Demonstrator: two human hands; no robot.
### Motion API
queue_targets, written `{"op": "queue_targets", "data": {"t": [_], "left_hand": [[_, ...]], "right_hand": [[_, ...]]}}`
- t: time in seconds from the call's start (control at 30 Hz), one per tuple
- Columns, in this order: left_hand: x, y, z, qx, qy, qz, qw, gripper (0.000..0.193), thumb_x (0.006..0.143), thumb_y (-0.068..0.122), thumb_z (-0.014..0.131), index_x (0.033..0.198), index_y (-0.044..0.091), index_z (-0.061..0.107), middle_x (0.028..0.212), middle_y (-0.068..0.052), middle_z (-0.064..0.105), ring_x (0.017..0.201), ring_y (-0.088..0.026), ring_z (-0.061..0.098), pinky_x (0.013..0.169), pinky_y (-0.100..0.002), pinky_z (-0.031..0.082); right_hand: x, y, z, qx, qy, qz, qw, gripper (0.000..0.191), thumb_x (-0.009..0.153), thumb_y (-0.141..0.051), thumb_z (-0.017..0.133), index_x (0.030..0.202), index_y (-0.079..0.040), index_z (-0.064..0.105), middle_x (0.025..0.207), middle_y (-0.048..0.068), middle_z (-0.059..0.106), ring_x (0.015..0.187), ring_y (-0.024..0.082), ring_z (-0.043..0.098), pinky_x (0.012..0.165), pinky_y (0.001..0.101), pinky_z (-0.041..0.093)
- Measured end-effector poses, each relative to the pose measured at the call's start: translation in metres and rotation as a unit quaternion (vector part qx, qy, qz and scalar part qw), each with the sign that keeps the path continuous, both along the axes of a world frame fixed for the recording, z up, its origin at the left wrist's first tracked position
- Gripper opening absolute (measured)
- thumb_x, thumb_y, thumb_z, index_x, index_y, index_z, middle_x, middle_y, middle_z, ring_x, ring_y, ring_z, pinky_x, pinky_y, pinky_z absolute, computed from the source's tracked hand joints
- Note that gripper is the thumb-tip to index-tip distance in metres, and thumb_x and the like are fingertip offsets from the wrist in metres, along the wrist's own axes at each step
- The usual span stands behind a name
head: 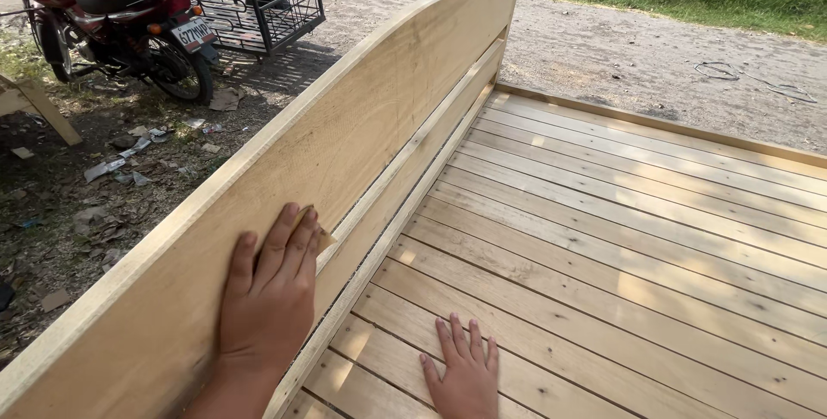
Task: The person sands the edges and surface of a wooden bed frame using a sanding block. They work along the headboard and side rails, then move to the slatted base, smoothing the wood by hand.
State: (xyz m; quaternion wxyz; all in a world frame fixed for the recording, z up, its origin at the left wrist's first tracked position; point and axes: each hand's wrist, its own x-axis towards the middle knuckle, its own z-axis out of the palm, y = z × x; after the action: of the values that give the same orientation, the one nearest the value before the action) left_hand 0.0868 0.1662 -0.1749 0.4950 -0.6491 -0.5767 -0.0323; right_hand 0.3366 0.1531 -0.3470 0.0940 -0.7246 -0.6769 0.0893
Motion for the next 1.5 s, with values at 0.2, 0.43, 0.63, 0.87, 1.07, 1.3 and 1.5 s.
{"op": "queue_targets", "data": {"t": [0.2,0.43,0.63,0.87,1.07,1.3,1.5], "left_hand": [[0.062,0.146,0.027,-0.047,0.033,-0.059,0.997,0.047,0.099,0.03,0.039,0.136,0.015,0.063,0.153,0.001,0.052,0.151,-0.018,0.03,0.124,-0.047,0.003],[0.05,0.076,0.035,-0.103,-0.034,-0.095,0.99,0.043,0.092,0.023,0.047,0.125,0.005,0.068,0.14,-0.008,0.062,0.142,-0.017,0.043,0.122,-0.039,0.01],[0.041,-0.006,0.021,-0.333,-0.677,-0.041,0.655,0.037,0.106,0.035,0.05,0.099,0.004,0.069,0.092,-0.017,0.074,0.09,-0.037,0.069,0.081,-0.046,0.054],[0.062,-0.035,0.054,-0.33,-0.733,-0.065,0.591,0.039,0.1,0.038,0.056,0.095,0.002,0.07,0.091,-0.02,0.075,0.086,-0.036,0.072,0.077,-0.046,0.054],[0.028,-0.026,0.145,-0.186,-0.277,-0.163,0.929,0.027,0.096,0.034,0.062,0.104,0.009,0.066,0.107,-0.011,0.066,0.11,-0.03,0.062,0.087,-0.046,0.051],[-0.028,0.045,0.166,-0.408,-0.616,-0.099,0.667,0.059,0.102,0.046,0.035,0.156,0.025,0.037,0.147,-0.011,0.057,0.134,-0.029,0.053,0.11,-0.044,0.039],[-0.037,0.061,0.156,-0.402,-0.655,-0.115,0.63,0.058,0.101,0.051,0.036,0.147,0.022,0.054,0.143,-0.01,0.063,0.129,-0.027,0.06,0.109,-0.039,0.043]], "right_hand": [[-0.002,0.011,-0.004,-0.012,-0.025,-0.009,1.0,0.078,0.088,-0.069,0.055,0.158,-0.043,0.033,0.169,-0.009,0.027,0.153,0.022,0.018,0.123,0.0552,0.006],[-0.005,0.015,0.028,-0.103,-0.054,-0.017,0.993,0.079,0.09,-0.078,0.047,0.158,-0.043,0.027,0.168,-0.01,0.018,0.157,0.022,0.011,0.126,0.0565,0.003],[-0.064,-0.003,0.06,-0.095,0.236,0.091,0.963,0.082,0.094,-0.076,0.04,0.163,-0.033,0.027,0.176,0.001,0.011,0.16,0.029,-0.002,0.127,0.0567,0.002],[-0.127,-0.06,0.122,-0.029,0.939,0.134,0.317,0.079,0.102,-0.055,0.042,0.163,-0.009,0.023,0.162,0.01,0.039,0.149,0.027,0.038,0.12,0.045,0.029],[-0.118,-0.054,0.193,0.155,0.857,-0.062,0.488,0.074,0.098,-0.018,0.034,0.166,-0.033,0.01,0.163,-0.002,0.026,0.147,0.019,0.032,0.114,0.041,0.036],[-0.223,-0.055,0.187,0.225,0.599,0.165,0.751,0.062,0.108,-0.014,0.031,0.165,-0.011,0.007,0.176,0.008,-0.002,0.163,0.024,-0.007,0.128,0.043,0.003],[-0.234,0.006,0.205,0.347,0.55,0.092,0.754,0.055,0.112,-0.024,0.023,0.165,-0.009,0.023,0.175,0.011,0.017,0.164,0.026,0.007,0.131,0.0405,0.003]]}}
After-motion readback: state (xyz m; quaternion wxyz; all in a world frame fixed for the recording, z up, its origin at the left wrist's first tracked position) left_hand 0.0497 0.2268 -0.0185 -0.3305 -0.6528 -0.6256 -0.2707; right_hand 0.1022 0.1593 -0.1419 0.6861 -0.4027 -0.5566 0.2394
